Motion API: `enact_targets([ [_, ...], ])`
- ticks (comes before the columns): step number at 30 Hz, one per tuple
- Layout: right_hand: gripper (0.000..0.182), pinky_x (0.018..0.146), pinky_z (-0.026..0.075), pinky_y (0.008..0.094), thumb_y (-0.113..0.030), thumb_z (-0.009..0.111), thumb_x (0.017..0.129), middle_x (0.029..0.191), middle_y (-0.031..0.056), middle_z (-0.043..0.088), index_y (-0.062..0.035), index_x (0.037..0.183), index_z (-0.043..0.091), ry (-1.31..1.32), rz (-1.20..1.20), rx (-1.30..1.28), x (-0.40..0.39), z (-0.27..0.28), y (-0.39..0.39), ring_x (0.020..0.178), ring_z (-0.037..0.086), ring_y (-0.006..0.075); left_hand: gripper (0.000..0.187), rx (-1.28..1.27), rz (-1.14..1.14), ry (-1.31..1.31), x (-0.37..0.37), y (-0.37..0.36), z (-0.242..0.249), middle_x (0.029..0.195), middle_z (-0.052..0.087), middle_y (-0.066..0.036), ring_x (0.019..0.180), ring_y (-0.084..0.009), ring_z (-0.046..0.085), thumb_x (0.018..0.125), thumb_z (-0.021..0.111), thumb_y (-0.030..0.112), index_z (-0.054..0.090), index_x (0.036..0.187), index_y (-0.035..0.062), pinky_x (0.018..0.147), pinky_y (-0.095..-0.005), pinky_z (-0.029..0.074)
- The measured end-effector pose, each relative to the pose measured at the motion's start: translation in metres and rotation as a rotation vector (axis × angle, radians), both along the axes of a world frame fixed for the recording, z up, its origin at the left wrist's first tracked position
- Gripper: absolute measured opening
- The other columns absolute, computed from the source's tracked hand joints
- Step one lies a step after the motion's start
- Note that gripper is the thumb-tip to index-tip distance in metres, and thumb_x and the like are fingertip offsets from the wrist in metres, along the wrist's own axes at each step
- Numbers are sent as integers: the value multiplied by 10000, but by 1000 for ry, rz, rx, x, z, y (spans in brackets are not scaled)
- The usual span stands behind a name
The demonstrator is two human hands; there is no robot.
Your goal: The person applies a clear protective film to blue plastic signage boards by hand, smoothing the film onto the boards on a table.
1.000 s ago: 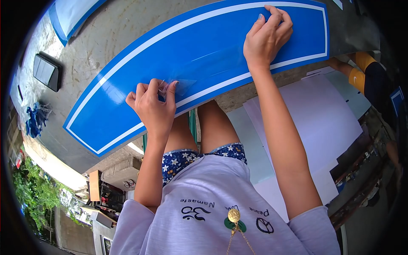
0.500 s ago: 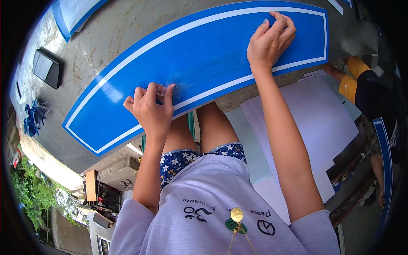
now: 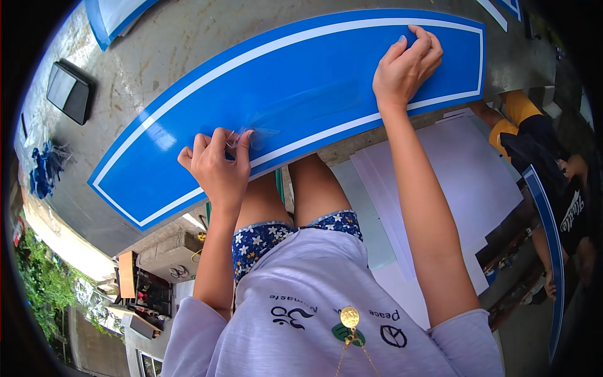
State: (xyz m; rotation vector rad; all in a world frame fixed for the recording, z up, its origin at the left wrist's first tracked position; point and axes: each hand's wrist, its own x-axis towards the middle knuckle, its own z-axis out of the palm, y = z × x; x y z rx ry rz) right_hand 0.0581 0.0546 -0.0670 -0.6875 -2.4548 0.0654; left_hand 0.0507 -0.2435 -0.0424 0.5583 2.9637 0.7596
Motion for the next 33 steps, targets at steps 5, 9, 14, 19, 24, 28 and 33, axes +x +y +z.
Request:
enact_targets([
  [5,243,983,335,431,-123,520,924,1188,141,449,-47,1155,526,-11,-5,9,0,-5,2,1118,422,312,271,-2,-7,-7,-2,-10,-3,596,491,33,646,-157,467,780,785,282,578,689,133,764,-351,285],
  [9,238,987,335,433,-115,517,919,1186,138,450,-46,1147,527,0,-9,-1,1,-5,4,1121,423,312,270,-9,-12,-8,-3,-16,-4,594,480,33,639,-158,456,781,785,279,579,688,133,762,-350,287],
  [14,244,978,338,447,-112,504,919,1194,142,447,-48,1154,518,-10,-6,7,2,-5,5,1103,429,316,278,-11,-9,-15,-3,-22,-3,614,497,12,632,-172,454,787,784,270,576,698,108,766,-343,286],
  [19,255,970,340,460,-117,491,922,1205,146,441,-49,1168,506,-16,2,7,3,-5,7,1089,431,315,276,-20,-8,-9,-3,-28,-2,589,473,29,628,-159,445,781,788,278,578,687,127,759,-346,284],
  [24,250,974,338,461,-110,491,922,1206,145,445,-50,1164,507,-18,11,22,4,-4,8,1094,432,318,271,-19,-8,-7,-3,-33,-1,587,469,25,629,-158,443,785,785,276,583,693,120,757,-345,281],
  [28,250,978,335,459,-106,492,918,1205,144,448,-51,1161,508,-24,6,26,4,-4,10,1100,431,318,270,-28,0,-18,-3,-37,-1,589,466,22,628,-160,443,788,782,276,584,694,119,759,-346,281],
  [33,255,984,329,452,-105,500,910,1197,139,460,-47,1158,508,-22,20,33,5,-4,12,1107,430,313,259,-27,8,-15,-3,-44,-2,597,471,19,623,-160,441,793,777,262,586,692,119,756,-345,279],
])
